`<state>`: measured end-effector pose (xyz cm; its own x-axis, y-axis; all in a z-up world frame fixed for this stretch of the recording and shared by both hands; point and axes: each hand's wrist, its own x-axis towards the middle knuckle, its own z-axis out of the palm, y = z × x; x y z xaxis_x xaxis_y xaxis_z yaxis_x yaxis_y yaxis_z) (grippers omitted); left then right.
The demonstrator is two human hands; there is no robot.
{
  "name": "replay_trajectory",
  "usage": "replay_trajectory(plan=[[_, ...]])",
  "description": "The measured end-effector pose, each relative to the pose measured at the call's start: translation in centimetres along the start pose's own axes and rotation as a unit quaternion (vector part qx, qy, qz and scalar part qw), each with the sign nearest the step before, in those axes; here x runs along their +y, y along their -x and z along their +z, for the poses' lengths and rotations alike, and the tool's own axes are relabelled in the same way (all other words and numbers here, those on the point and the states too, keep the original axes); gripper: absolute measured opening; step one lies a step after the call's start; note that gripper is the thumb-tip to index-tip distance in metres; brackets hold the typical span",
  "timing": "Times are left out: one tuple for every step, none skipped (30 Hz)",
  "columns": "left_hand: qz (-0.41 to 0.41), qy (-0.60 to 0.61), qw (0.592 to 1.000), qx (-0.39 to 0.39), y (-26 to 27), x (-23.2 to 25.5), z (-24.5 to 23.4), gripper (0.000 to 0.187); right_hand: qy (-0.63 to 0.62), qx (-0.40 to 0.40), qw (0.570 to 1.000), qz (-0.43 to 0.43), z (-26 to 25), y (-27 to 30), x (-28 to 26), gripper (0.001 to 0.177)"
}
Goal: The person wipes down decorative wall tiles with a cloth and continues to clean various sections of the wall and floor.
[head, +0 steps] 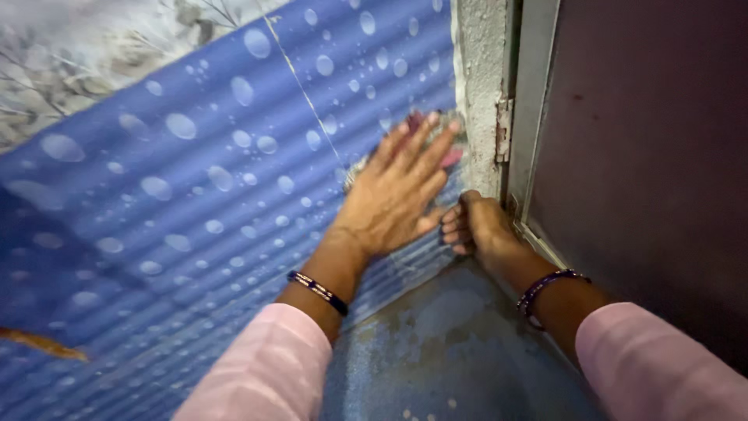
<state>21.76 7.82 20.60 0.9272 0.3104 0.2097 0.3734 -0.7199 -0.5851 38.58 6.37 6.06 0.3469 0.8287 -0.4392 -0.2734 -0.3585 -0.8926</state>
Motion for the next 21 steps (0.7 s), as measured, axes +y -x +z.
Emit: replay_trajectory(plan=[[0.008, -0.036, 0.998, 0.05, -0.2, 1.0, 1.4, 0.047, 0.003, -0.003, 1.0, 0.009, -0.1, -0.3, 0.3, 0.05], [0.015, -0.072, 0.992, 0.1, -0.1, 2.0, 2.9, 0.052, 0.006, -0.005, 1.0, 0.018, -0.2, -0.9, 0.6, 0.051], [0.026, -0.046, 0.996, 0.072, 0.2, 3.0, 4.4, 0.05, 0.009, -0.008, 1.0, 0.028, -0.4, -1.6, 1.2, 0.053], [0.037, -0.02, 0.998, 0.044, 0.6, 4.1, 5.8, 0.049, 0.022, 0.022, 0.999, 0.016, -0.8, -2.4, 2.2, 0.051], [0.048, 0.004, 0.999, 0.017, 1.0, 5.0, 7.1, 0.048, 0.035, 0.051, 0.998, 0.002, -1.3, -3.3, 3.2, 0.049], [0.057, -0.006, 0.998, 0.003, 1.5, 5.8, 8.3, 0.046, 0.047, 0.08, 0.996, -0.012, -1.9, -4.4, 4.4, 0.048], [0.067, -0.018, 0.998, -0.012, 2.1, 6.7, 9.4, 0.044, 0.123, 0.128, 0.983, -0.051, -2.7, -5.8, 5.5, 0.046], [0.077, -0.029, 0.996, -0.026, 2.5, 7.6, 10.5, 0.042, 0.197, 0.173, 0.961, -0.09, -3.7, -7.3, 6.5, 0.044], [0.086, -0.023, 0.995, -0.036, 2.8, 8.4, 11.5, 0.045, 0.27, 0.217, 0.929, -0.129, -4.4, -8.6, 7.4, 0.044], [0.095, -0.017, 0.994, -0.046, 2.9, 9.3, 12.4, 0.048, 0.299, 0.238, 0.914, -0.137, -4.7, -9.7, 8.2, 0.044], [0.103, -0.011, 0.993, -0.058, 3.1, 10.1, 13.2, 0.052, 0.327, 0.257, 0.898, -0.144, -4.7, -10.2, 8.8, 0.045], [0.108, -0.003, 0.992, -0.065, 3.2, 10.8, 14.0, 0.048, 0.356, 0.275, 0.88, -0.151, -4.6, -10.3, 9.1, 0.045], [0.111, 0.004, 0.991, -0.073, 3.4, 11.4, 14.7, 0.044, 0.316, 0.217, 0.918, -0.099, -4.3, -9.9, 9.1, 0.038], [0.114, 0.011, 0.99, -0.081, 3.7, 11.9, 15.3, 0.041, 0.274, 0.157, 0.948, -0.046, -4.2, -9.1, 8.9, 0.031], [0.115, 0.037, 0.989, -0.09, 4.1, 12.3, 15.9, 0.039, 0.228, 0.096, 0.969, 0.007, -3.8, -8.1, 8.5, 0.026], [0.115, 0.063, 0.986, -0.099, 4.4, 12.6, 16.5, 0.037, 0.241, 0.057, 0.968, 0.024, -3.2, -7.0, 8.2, 0.028], [0.115, 0.088, 0.984, -0.106, 4.7, 12.8, 17.1, 0.035, 0.254, 0.02, 0.966, 0.039, -2.7, -5.9, 8.0, 0.031], [0.12, 0.069, 0.986, -0.092, 5.3, 12.9, 17.7, 0.04, 0.266, -0.018, 0.962, 0.055, -2.2, -5.0, 7.9, 0.035], [0.125, 0.049, 0.988, -0.079, 6.1, 12.9, 18.3, 0.045, 0.264, -0.043, 0.962, 0.055, -1.7, -4.3, 7.9, 0.029], [0.13, 0.029, 0.989, -0.065, 7.1, 12.9, 18.9, 0.05, 0.263, -0.067, 0.961, 0.055, -1.2, -3.7, 8.0, 0.022], [0.138, 0.009, 0.988, -0.075, 8.4, 12.6, 19.3, 0.05, 0.261, -0.092, 0.959, 0.055, -0.8, -3.4, 8.0, 0.016]])
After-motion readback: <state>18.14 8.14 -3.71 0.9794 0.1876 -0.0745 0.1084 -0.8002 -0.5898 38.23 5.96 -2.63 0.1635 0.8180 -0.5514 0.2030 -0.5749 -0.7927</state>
